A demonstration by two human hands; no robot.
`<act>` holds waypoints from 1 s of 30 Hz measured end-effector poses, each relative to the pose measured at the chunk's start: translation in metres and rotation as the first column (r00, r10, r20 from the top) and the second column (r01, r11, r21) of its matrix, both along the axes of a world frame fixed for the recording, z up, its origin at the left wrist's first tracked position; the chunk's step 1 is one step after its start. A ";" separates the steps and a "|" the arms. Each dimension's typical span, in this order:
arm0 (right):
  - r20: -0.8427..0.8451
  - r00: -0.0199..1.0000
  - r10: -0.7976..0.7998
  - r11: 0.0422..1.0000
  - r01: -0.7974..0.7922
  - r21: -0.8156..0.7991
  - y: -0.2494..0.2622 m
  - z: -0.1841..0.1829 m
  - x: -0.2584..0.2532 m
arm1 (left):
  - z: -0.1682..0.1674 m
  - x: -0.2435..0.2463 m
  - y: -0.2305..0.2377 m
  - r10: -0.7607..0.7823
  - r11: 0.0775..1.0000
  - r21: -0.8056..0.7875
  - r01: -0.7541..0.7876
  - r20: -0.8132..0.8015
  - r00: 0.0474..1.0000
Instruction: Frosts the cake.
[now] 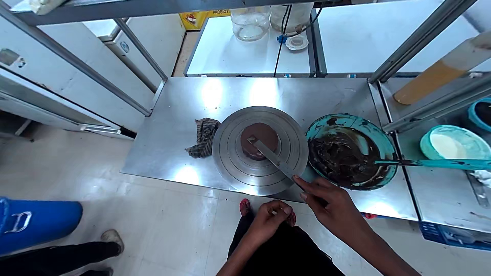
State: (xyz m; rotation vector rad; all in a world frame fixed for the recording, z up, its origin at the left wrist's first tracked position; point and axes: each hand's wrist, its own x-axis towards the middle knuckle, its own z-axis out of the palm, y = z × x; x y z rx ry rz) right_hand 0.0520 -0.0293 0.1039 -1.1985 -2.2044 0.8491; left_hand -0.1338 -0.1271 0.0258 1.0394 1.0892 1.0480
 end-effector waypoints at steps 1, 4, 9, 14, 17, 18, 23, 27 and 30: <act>0.002 1.000 -0.001 1.000 0.001 -0.004 0.000 0.001 0.000 | 0.000 -0.005 0.000 0.019 0.999 -0.041 -0.019 0.008 1.000; 0.002 1.000 0.001 1.000 -0.001 -0.019 0.000 0.001 -0.001 | -0.003 -0.018 -0.005 0.052 0.990 -0.133 -0.047 0.034 0.998; 0.009 1.000 0.006 1.000 -0.006 -0.029 -0.004 0.001 -0.006 | 0.000 -0.040 -0.009 0.191 0.963 -0.225 -0.151 0.172 0.966; -0.262 0.963 0.070 0.921 -0.163 -0.354 -0.005 0.009 -0.008 | 0.034 -0.063 0.016 0.716 0.692 -0.378 -0.615 0.254 0.650; -0.410 0.899 -0.156 0.902 -0.039 -0.430 -0.006 0.006 0.017 | 0.046 -0.083 0.042 0.841 0.526 -0.378 -0.762 0.103 0.531; -0.358 0.906 -0.228 0.942 0.111 -0.318 -0.007 -0.002 0.032 | 0.047 -0.087 0.049 0.858 0.494 -0.371 -0.787 0.058 0.511; 0.048 0.828 -0.559 0.821 0.545 0.172 -0.037 -0.060 0.116 | 0.039 -0.093 0.067 0.886 0.442 -0.259 -0.859 -0.021 0.463; 0.147 0.754 -0.640 0.767 0.615 0.184 -0.079 -0.088 0.133 | 0.033 -0.102 0.074 0.881 0.457 -0.185 -0.870 -0.043 0.471; 0.213 0.720 -0.661 0.750 0.626 0.213 -0.105 -0.085 0.130 | 0.030 -0.112 0.077 0.870 0.475 -0.157 -0.866 -0.066 0.489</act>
